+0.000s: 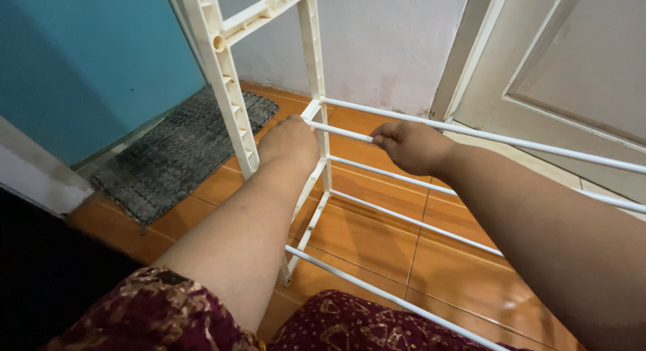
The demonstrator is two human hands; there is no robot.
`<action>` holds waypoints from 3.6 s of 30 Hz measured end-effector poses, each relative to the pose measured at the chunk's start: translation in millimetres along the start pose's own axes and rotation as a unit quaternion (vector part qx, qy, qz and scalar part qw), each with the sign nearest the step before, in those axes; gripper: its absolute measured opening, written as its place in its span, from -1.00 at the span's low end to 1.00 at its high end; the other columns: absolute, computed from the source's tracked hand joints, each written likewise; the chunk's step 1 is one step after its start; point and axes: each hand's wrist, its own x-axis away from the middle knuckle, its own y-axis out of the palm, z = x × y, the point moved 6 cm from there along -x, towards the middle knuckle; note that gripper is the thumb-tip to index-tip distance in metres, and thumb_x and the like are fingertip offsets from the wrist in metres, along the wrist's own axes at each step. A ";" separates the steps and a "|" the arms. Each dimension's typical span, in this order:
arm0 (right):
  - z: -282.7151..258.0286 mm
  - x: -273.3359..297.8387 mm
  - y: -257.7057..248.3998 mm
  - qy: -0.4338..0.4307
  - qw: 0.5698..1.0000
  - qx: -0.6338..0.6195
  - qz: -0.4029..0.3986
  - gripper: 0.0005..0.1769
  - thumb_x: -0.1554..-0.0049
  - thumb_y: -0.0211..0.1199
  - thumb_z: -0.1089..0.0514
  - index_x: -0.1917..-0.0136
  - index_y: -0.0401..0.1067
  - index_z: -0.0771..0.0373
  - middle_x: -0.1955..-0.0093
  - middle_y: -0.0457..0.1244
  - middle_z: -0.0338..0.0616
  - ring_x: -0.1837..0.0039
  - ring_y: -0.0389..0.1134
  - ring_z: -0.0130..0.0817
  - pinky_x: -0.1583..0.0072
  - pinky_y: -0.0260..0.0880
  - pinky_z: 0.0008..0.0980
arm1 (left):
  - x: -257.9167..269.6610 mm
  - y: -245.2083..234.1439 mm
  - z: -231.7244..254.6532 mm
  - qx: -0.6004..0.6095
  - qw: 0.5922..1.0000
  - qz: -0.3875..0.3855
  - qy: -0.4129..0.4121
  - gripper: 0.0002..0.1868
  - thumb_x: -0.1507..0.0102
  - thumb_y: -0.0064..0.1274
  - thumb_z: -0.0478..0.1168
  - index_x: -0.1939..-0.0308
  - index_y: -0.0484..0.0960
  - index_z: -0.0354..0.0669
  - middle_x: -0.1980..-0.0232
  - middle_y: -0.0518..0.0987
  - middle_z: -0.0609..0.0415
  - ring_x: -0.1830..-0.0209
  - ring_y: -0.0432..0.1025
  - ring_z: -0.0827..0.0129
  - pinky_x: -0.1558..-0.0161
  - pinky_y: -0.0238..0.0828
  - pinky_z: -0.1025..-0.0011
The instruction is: The person assembles a white plastic drying rack by inserting horizontal rods into vertical frame slots. They pick up rods from the floor, align them with the frame, and press them into place, repeating this for multiple levels.
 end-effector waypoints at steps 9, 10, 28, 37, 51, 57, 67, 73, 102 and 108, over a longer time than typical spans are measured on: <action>-31.0 7.6 8.0 -0.110 0.978 0.151 0.089 -0.49 -0.25 -0.07 0.12 -0.44 0.34 -0.19 -0.26 0.34 -0.08 -0.23 0.36 0.01 -0.19 0.36 -0.01 | 1.1 -3.5 0.3 0.022 0.999 -0.032 -0.015 -0.63 -0.44 -0.20 -0.02 -0.11 0.56 -0.17 -0.13 0.61 -0.16 -0.14 0.53 0.03 -0.13 0.44 0.06; -33.1 5.5 12.2 -0.094 0.979 0.159 0.086 -0.48 -0.26 -0.08 0.11 -0.45 0.33 -0.23 -0.23 0.35 -0.09 -0.21 0.38 0.00 -0.18 0.38 -0.01 | 1.8 -6.3 -0.6 0.015 1.000 -0.018 -0.003 -0.63 -0.43 -0.18 -0.02 -0.10 0.55 -0.19 -0.12 0.61 -0.17 -0.14 0.52 0.01 -0.12 0.44 0.06; -33.0 5.7 28.2 0.008 0.998 0.017 0.055 -0.61 -0.29 0.04 -0.05 -0.38 0.38 -0.17 -0.14 0.40 -0.05 -0.18 0.40 0.01 -0.21 0.39 -0.04 | 1.5 -7.4 -5.9 0.007 0.999 0.016 0.050 -0.65 -0.41 -0.15 -0.02 -0.05 0.57 -0.19 -0.07 0.62 -0.16 -0.10 0.52 0.00 -0.07 0.43 0.03; -6.8 37.9 36.1 0.021 0.997 -0.054 0.047 -0.56 -0.27 0.07 0.00 -0.41 0.36 -0.12 -0.15 0.40 -0.01 -0.20 0.42 -0.10 -0.24 0.39 -0.16 | 10.6 -20.0 -1.5 0.010 0.999 -0.017 0.036 -0.64 -0.43 -0.17 -0.01 -0.07 0.57 -0.18 -0.08 0.62 -0.15 -0.13 0.51 0.02 -0.10 0.41 0.05; -14.7 36.8 3.7 0.038 0.996 0.072 0.045 -0.57 -0.30 -0.03 -0.11 -0.35 0.42 -0.05 -0.21 0.38 -0.03 -0.27 0.36 0.02 -0.29 0.34 -0.07 | 4.4 -12.9 -6.0 -0.008 0.999 -0.040 0.018 -0.63 -0.45 -0.23 -0.01 -0.13 0.52 -0.15 -0.12 0.60 -0.13 -0.18 0.49 0.02 -0.12 0.41 0.03; -13.5 23.5 11.7 0.033 0.999 -0.030 0.000 -0.59 -0.28 -0.01 -0.06 -0.26 0.51 0.05 -0.19 0.39 -0.04 -0.25 0.38 -0.06 -0.28 0.33 -0.11 | 5.9 -14.2 -7.4 -0.017 0.999 -0.044 0.014 -0.63 -0.45 -0.24 0.01 -0.13 0.50 -0.16 -0.08 0.61 -0.13 -0.13 0.51 0.01 -0.08 0.44 0.01; -25.6 35.6 -4.0 0.027 0.994 0.069 0.082 -0.65 -0.23 0.22 -0.11 -0.20 0.54 0.02 0.02 0.41 -0.03 -0.03 0.41 -0.08 -0.10 0.40 -0.11 | 7.9 -19.2 -3.5 -0.020 0.999 -0.048 0.011 -0.62 -0.45 -0.23 0.02 -0.13 0.50 -0.15 -0.07 0.62 -0.13 -0.11 0.52 0.00 -0.07 0.44 0.01; -4.4 23.4 16.9 0.149 0.973 -0.166 -0.061 -0.59 -0.25 0.27 -0.13 -0.17 0.56 0.21 0.21 0.28 -0.04 0.18 0.14 -0.16 0.11 0.15 -0.07 | 5.3 -20.1 -5.9 -0.019 0.999 -0.048 0.011 -0.64 -0.43 -0.19 0.01 -0.12 0.52 -0.13 -0.08 0.61 -0.12 -0.13 0.50 0.01 -0.07 0.44 0.02; -33.4 28.7 4.5 0.087 0.996 -0.005 0.028 -0.57 -0.12 0.34 -0.16 -0.15 0.53 0.10 -0.02 0.42 -0.01 0.00 0.45 -0.16 -0.09 0.44 -0.17 | 4.0 -20.3 -9.2 -0.020 0.998 -0.057 0.025 -0.61 -0.43 -0.19 0.05 -0.13 0.51 -0.13 -0.07 0.63 -0.12 -0.11 0.51 0.01 -0.08 0.44 0.04; -43.3 36.7 6.4 0.051 0.993 0.079 0.075 -0.61 -0.27 0.11 -0.14 -0.18 0.55 0.09 -0.06 0.43 0.10 -0.12 0.42 0.06 -0.20 0.40 -0.05 | 1.6 -16.8 -7.2 -0.014 0.999 -0.039 0.028 -0.63 -0.44 -0.19 0.03 -0.11 0.54 -0.11 -0.08 0.62 -0.09 -0.12 0.51 0.03 -0.07 0.43 0.03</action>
